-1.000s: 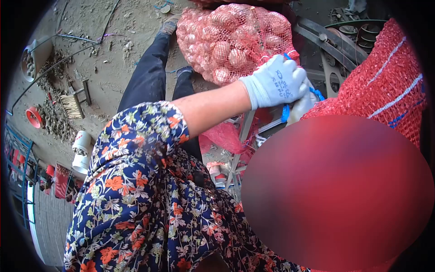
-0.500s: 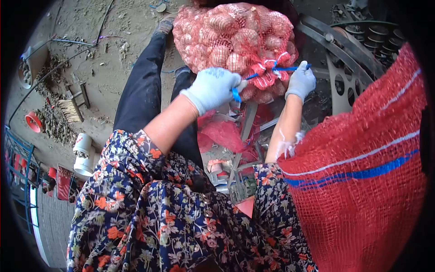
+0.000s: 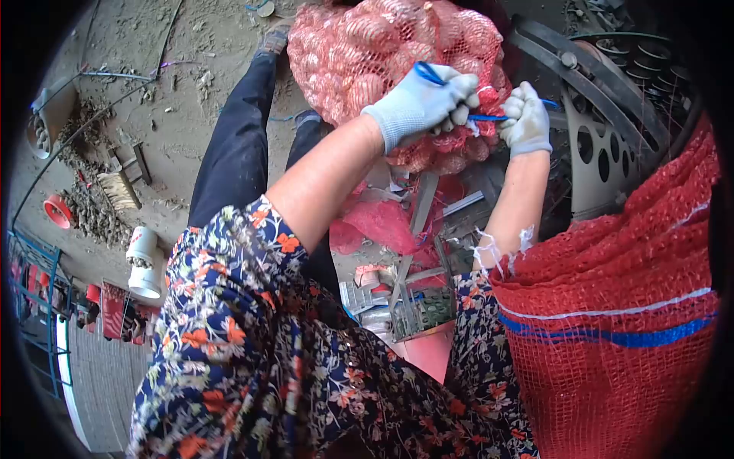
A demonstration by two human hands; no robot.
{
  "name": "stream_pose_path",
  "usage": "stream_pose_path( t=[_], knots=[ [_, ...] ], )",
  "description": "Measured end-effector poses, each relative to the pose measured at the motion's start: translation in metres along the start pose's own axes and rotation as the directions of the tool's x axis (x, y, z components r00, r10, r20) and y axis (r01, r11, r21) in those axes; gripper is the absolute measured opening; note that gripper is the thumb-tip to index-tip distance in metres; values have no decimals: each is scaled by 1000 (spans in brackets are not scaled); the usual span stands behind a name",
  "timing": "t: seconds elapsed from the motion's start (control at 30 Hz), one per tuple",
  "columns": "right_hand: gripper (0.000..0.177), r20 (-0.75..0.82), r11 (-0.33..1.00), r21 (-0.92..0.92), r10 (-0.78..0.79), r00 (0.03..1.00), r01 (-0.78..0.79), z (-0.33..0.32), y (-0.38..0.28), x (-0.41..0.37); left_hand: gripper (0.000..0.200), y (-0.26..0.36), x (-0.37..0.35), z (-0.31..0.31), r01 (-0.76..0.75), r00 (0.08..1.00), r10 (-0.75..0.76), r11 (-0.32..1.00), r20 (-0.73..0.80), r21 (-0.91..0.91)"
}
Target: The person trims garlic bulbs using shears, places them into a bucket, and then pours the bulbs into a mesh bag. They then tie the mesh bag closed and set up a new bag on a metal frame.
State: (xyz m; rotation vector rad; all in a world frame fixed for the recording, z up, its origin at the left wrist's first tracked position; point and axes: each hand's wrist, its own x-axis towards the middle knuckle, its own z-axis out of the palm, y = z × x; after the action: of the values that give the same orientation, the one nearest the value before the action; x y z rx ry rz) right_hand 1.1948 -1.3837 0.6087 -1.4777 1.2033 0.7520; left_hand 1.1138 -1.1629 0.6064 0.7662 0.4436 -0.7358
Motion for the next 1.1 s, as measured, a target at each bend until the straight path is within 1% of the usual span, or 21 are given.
stream_pose_path(
  t=[0.03, 0.1, 0.13, 0.17, 0.2, 0.23, 0.3, 0.33, 0.37, 0.43, 0.47, 0.5, 0.57, 0.6, 0.63, 0.7, 0.73, 0.77, 0.83, 1.03, 1.1],
  knots=[
    [31, 37, 999, -37, 20, 999, -19, -4, 1, -5, 33, -2, 1, 0, 83, 996, -87, 988, -25, -132],
    [33, 23, 995, 20, -96, 995, 96, -13, 12, -32, 26, 0, 1, 8, -11, 999, 15, 995, -47, 99],
    [34, 14, 974, 20, -224, 974, 224, -10, 16, -56, 21, -3, -2, 9, -98, 995, 98, 990, 5, 98],
    [34, -3, 936, 21, -353, 936, 353, -5, 21, -85, 20, -18, 5, 12, -302, 953, 294, 892, 76, 337],
    [33, 11, 863, -157, -485, 875, 480, 0, 27, -109, 25, -20, 7, 14, -420, 905, 376, 718, 198, 555],
    [33, 46, 748, -334, -595, 802, 574, 8, 35, -128, 30, -21, 6, 18, -511, 849, 413, 487, 329, 708],
    [29, 402, 287, -610, -690, 601, 738, 39, 43, -152, 33, -18, 10, 23, -443, 892, 287, 393, 350, 806],
    [31, 619, 71, -528, -650, 441, 846, 49, 31, -151, 30, -19, 12, 17, -474, 876, 327, 442, 355, 761],
    [31, 620, 72, -522, -653, 436, 850, 54, 25, -148, 27, -14, 12, 12, -503, 859, 370, 482, 354, 717],
    [40, 626, -143, -603, -695, 354, 785, 61, 16, -134, 24, -2, 11, 13, -438, 898, 121, 314, 422, 842],
    [50, 647, -54, -557, -653, 392, 829, 41, 21, -108, 29, -20, 15, 4, -571, 814, 361, 356, 455, 740],
    [50, 603, 243, -481, -606, 519, 843, 27, 34, -88, 29, -21, 13, 1, -566, 818, 355, 363, 452, 740],
    [51, 441, 765, -449, -259, 859, 461, 11, 36, -90, 34, -22, 9, 1, -545, 830, 470, 573, 298, 612],
    [40, 438, 729, -402, -378, 815, 554, 12, 39, -93, 25, -23, 6, 4, -529, 821, 527, 561, 218, 636],
    [40, 441, 731, -400, -376, 815, 553, 15, 45, -94, 25, -21, 10, 3, -526, 823, 525, 562, 215, 639],
    [26, 326, 609, -502, -523, 787, 614, 25, 52, -109, 16, -11, 23, 1, -266, 964, 216, 777, 154, 570],
    [18, 221, 778, -470, -354, 909, 417, 25, 49, -120, 20, -1, 27, -5, -268, 953, 139, 805, 269, 530],
    [18, 221, 777, -469, -358, 907, 421, 26, 51, -125, 18, 12, 25, -7, -39, 951, -62, 947, 302, 318],
    [19, 176, 820, -366, -403, 898, 439, 21, 60, -129, 15, 9, 29, -7, -173, 913, 32, 932, 406, 317],
    [15, 174, 737, -492, -439, 881, 464, 13, 72, -103, 12, 5, 23, -1, -389, 890, 168, 765, 424, 513],
    [18, 123, 700, -644, -303, 945, 308, 8, 72, -107, 20, 5, 21, 2, -401, 892, 155, 705, 424, 585]
  ],
)
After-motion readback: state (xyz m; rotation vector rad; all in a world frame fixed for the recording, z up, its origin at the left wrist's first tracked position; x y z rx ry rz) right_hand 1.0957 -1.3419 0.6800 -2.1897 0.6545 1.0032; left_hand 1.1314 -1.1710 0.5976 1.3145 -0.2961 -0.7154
